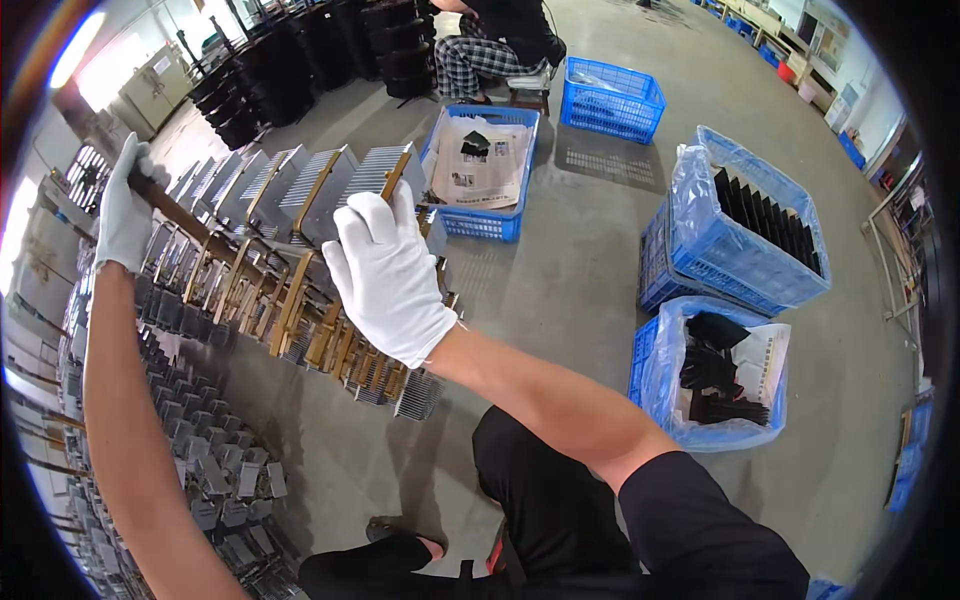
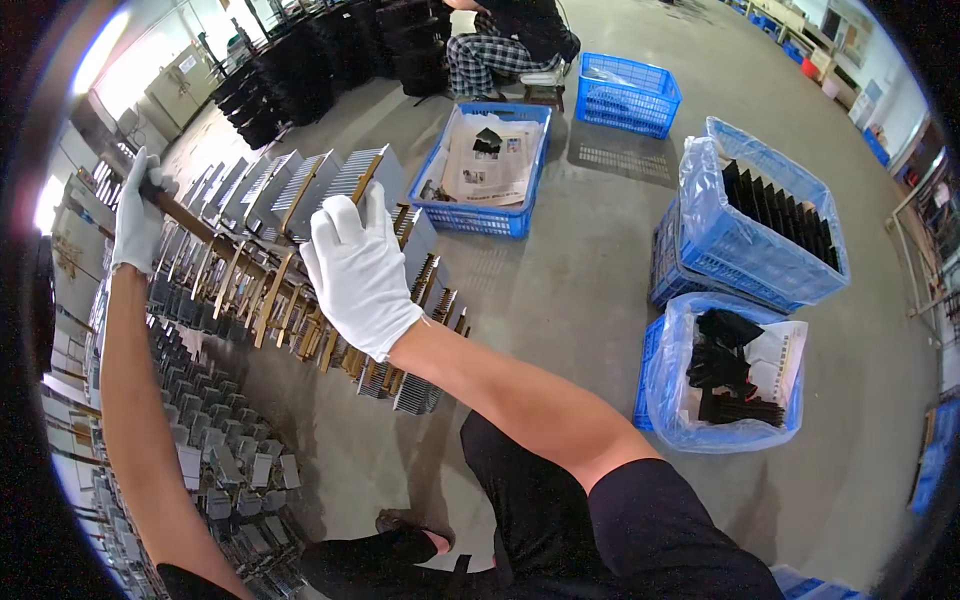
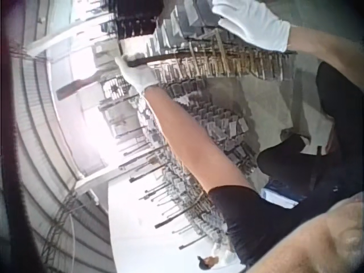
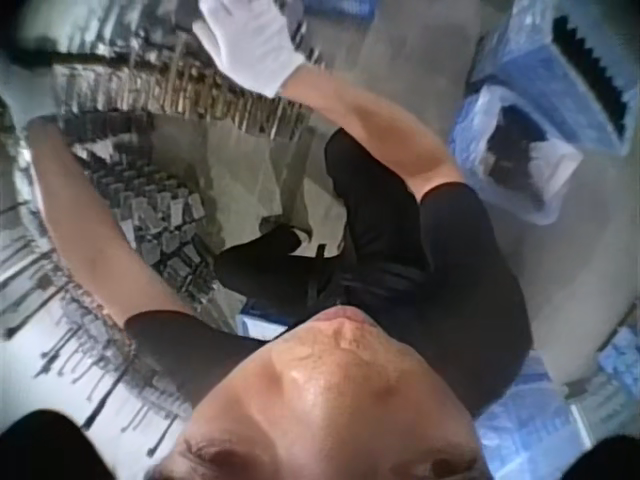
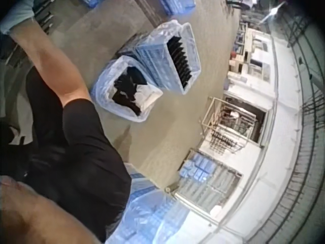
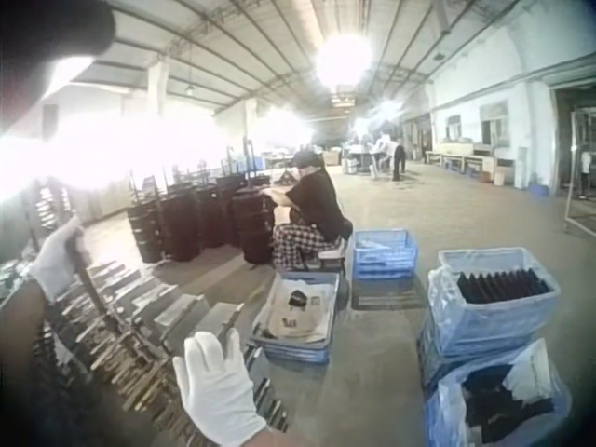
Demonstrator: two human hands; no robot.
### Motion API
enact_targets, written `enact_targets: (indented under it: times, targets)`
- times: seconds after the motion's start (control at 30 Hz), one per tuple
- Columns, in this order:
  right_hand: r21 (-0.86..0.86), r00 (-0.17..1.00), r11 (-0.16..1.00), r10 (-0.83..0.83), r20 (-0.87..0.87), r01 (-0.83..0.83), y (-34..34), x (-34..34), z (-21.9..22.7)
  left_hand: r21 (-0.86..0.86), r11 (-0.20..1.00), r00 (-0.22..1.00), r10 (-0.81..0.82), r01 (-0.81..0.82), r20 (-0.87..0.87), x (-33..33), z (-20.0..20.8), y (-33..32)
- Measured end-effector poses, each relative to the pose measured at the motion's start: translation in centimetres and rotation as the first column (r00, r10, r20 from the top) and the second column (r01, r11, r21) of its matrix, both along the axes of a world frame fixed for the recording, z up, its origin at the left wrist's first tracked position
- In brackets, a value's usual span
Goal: The person sets a plastic-lined crate on the floor, puts on black gloves, and unloads metal heat sinks from hanging racks, placing them into the crate by hand.
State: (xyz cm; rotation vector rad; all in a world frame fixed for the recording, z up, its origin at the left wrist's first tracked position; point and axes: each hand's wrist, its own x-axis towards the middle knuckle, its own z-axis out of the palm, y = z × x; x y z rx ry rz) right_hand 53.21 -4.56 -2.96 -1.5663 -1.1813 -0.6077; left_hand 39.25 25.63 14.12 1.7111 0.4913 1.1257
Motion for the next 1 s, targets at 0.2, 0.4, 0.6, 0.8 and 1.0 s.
enact_targets:
  times: [0.2,0.4,0.6,0.8,1.0]
  targets:
    - [-0.098,0.989,0.994,0.067,0.131,-0.054,-0.7,1.1,0.1,-0.178,0.984,0.999,-0.022,0.028,0.033,-1.3,0.2,0.9]
    - [-0.062,0.951,0.99,0.142,0.275,-0.13,0.9,3.0,-0.7,0.204,0.91,0.882,0.404,-0.361,-0.242,-4.0,1.5,-0.4]
    - [-0.005,0.94,0.973,0.226,0.254,-0.232,4.7,8.1,-3.0,0.146,0.964,0.957,0.244,-0.222,-0.158,-4.3,1.2,-7.2]
    - [-0.12,0.897,0.902,0.427,0.112,-0.415,10.1,9.5,-4.0,0.287,0.913,0.889,0.367,-0.289,-0.273,-7.9,0.3,-9.5]
    - [-0.211,0.759,0.764,0.64,0.123,-0.61,19.9,11.4,-4.2,0.192,0.923,0.868,0.381,-0.335,-0.319,-10.3,0.1,-10.9]
